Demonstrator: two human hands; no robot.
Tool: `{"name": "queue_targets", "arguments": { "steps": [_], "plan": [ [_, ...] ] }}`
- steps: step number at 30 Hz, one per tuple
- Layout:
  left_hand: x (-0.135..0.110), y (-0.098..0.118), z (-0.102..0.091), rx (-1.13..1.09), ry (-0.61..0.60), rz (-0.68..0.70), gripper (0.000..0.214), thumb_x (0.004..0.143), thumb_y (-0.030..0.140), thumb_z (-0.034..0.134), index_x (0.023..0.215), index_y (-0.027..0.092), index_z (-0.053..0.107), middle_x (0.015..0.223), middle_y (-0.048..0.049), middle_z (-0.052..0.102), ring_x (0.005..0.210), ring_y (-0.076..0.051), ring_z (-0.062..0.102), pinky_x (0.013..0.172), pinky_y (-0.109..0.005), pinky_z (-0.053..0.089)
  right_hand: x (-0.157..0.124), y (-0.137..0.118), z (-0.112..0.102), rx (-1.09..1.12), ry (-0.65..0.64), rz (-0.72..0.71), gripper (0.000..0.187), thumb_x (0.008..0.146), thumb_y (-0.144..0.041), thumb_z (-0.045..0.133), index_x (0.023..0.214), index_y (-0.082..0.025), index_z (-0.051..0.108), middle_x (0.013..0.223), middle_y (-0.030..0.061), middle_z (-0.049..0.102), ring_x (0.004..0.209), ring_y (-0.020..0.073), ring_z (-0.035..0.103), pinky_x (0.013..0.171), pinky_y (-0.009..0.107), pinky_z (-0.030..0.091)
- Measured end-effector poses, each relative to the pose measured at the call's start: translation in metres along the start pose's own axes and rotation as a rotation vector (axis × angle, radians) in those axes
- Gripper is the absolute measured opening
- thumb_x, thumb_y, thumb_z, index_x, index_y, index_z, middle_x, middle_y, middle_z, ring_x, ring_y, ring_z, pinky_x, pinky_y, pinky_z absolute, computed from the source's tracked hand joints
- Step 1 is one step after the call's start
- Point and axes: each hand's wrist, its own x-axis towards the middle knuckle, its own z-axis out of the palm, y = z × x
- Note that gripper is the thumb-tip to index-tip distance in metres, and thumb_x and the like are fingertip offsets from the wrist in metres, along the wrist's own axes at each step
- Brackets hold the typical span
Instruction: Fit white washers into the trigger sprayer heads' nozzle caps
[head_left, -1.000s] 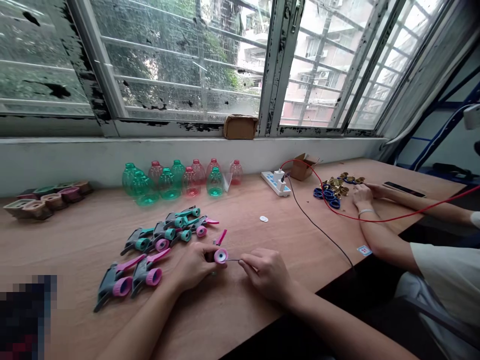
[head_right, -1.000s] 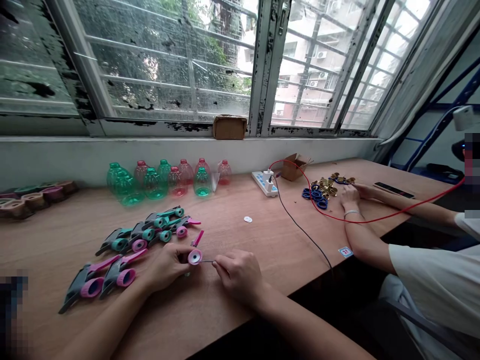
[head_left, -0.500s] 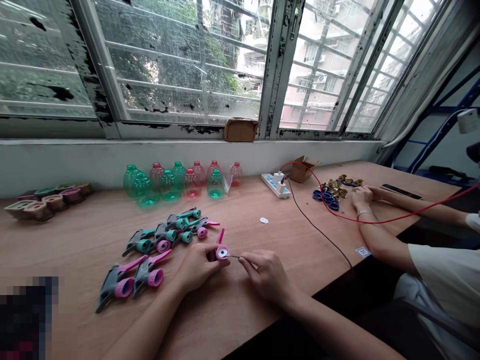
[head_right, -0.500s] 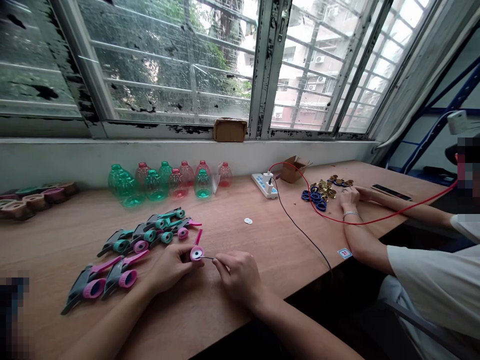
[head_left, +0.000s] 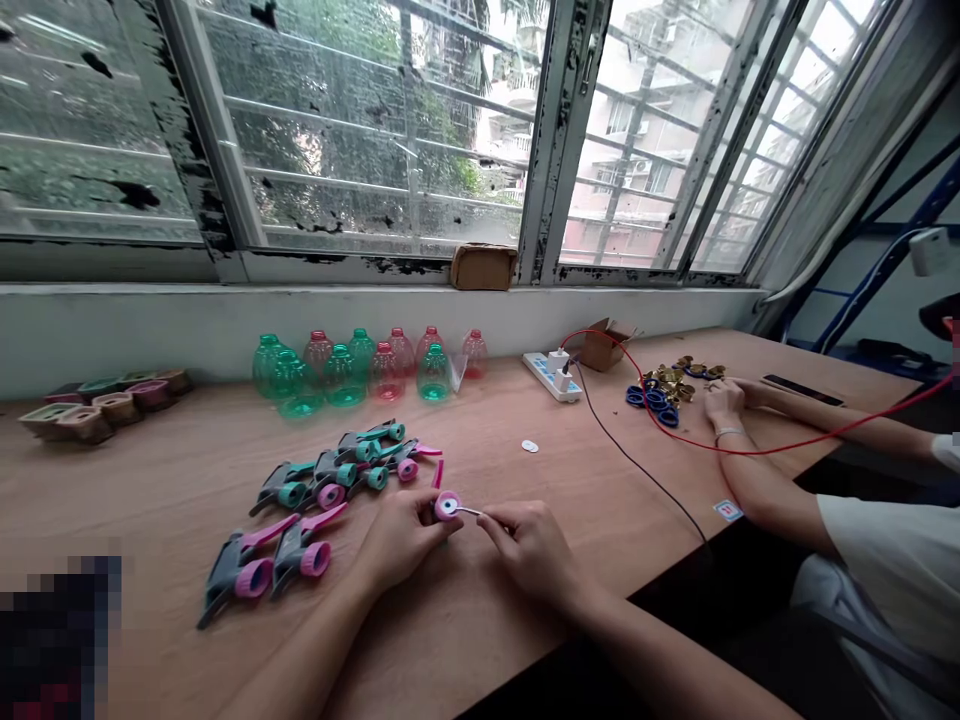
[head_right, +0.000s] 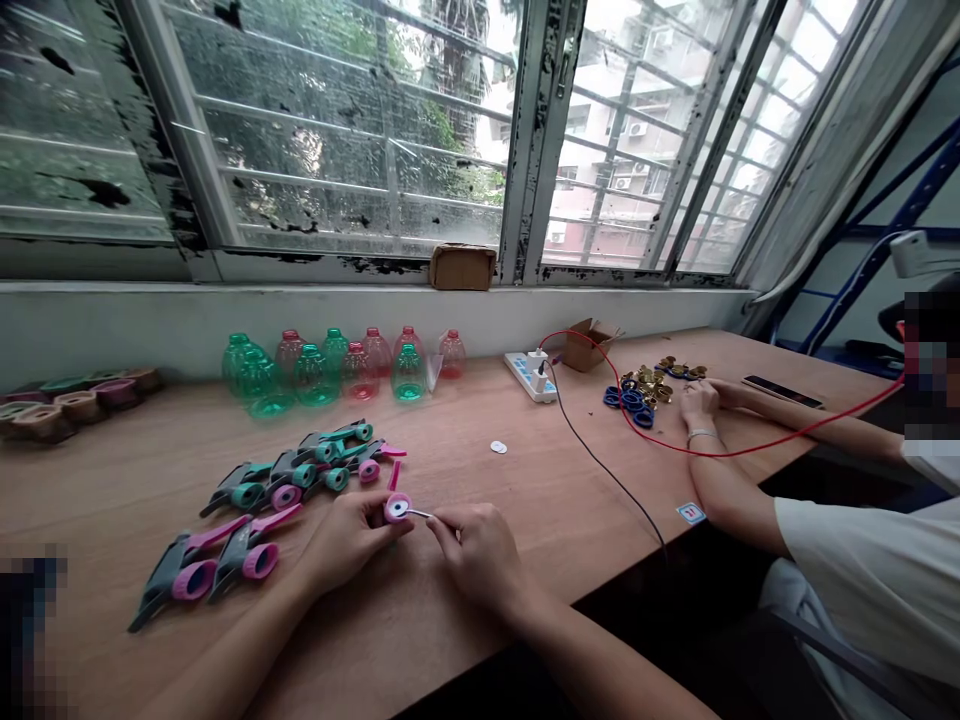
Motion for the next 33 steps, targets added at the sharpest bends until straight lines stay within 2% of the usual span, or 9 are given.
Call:
{"name": "queue_targets", "arguments": {
  "steps": [5,13,19,23,26,29,33],
  "plan": [
    [0.0,0.0,0.001,0.002,-0.025,0.005,0.026,0.079,0.038,0.061,0.071,0.014,0.063,0.061,0.003,0.05,0.059,-0.011,0.04,0.054,-0.022,0.027,0.001,0.002,0.003,0.091,0.007,0.009,0.044,0.096,-0.034,0.045,0.058,-0.017,0.058,0.052,-0.0003,0.054,0.049,0.0102,0.041,0.052,0.024,0.026],
    [0.0,0.002,0.003,-0.068,-0.066,0.011,0.028,0.081,0.041,0.059,0.076,0.014,0.065,0.068,-0.0001,0.059,0.065,-0.013,0.048,0.058,-0.021,0.035,0.005,0.0,0.005,0.188,-0.015,0.023,0.042,0.094,-0.033,0.046,0.06,-0.016,0.063,0.053,-0.0004,0.055,0.051,0.0106,0.045,0.052,0.023,0.029],
    [-0.001,0.003,0.002,-0.065,-0.088,-0.006,0.026,0.08,0.038,0.06,0.081,0.014,0.068,0.07,-0.0002,0.062,0.066,-0.014,0.051,0.058,-0.022,0.035,0.006,-0.001,0.006,0.264,-0.068,0.038,0.036,0.093,-0.036,0.047,0.074,-0.016,0.07,0.061,0.001,0.061,0.055,0.0124,0.051,0.052,0.022,0.034],
    [-0.001,0.003,0.003,-0.039,-0.083,-0.004,0.023,0.078,0.035,0.06,0.081,0.013,0.068,0.068,0.0007,0.06,0.063,-0.013,0.048,0.057,-0.022,0.033,0.01,0.013,-0.005,0.248,-0.061,0.027,0.035,0.092,-0.037,0.047,0.079,-0.016,0.072,0.065,0.0023,0.064,0.057,0.0131,0.053,0.053,0.023,0.036],
    [-0.001,0.002,0.004,0.003,-0.079,0.004,0.021,0.077,0.033,0.06,0.074,0.014,0.064,0.066,0.0018,0.056,0.062,-0.012,0.045,0.056,-0.021,0.031,0.025,0.039,-0.033,0.081,-0.049,0.032,0.035,0.092,-0.038,0.047,0.085,-0.016,0.073,0.068,0.0029,0.065,0.059,0.0139,0.055,0.054,0.023,0.037],
    [-0.001,0.002,0.005,0.016,-0.082,0.014,0.019,0.077,0.032,0.06,0.073,0.014,0.062,0.067,0.0021,0.055,0.063,-0.012,0.045,0.057,-0.022,0.03,0.05,0.066,-0.07,-0.326,-0.153,0.08,0.033,0.091,-0.039,0.049,0.086,-0.019,0.074,0.064,0.0027,0.065,0.058,0.0146,0.055,0.054,0.024,0.033],
    [-0.001,0.003,0.005,0.028,-0.093,0.02,0.018,0.077,0.031,0.059,0.074,0.014,0.062,0.067,0.002,0.055,0.064,-0.012,0.046,0.058,-0.022,0.03,0.082,0.086,-0.104,-0.777,-0.338,0.204,0.03,0.09,-0.039,0.052,0.087,-0.022,0.076,0.082,0.0091,0.072,0.075,0.0199,0.063,0.06,0.026,0.036]
  ]
}}
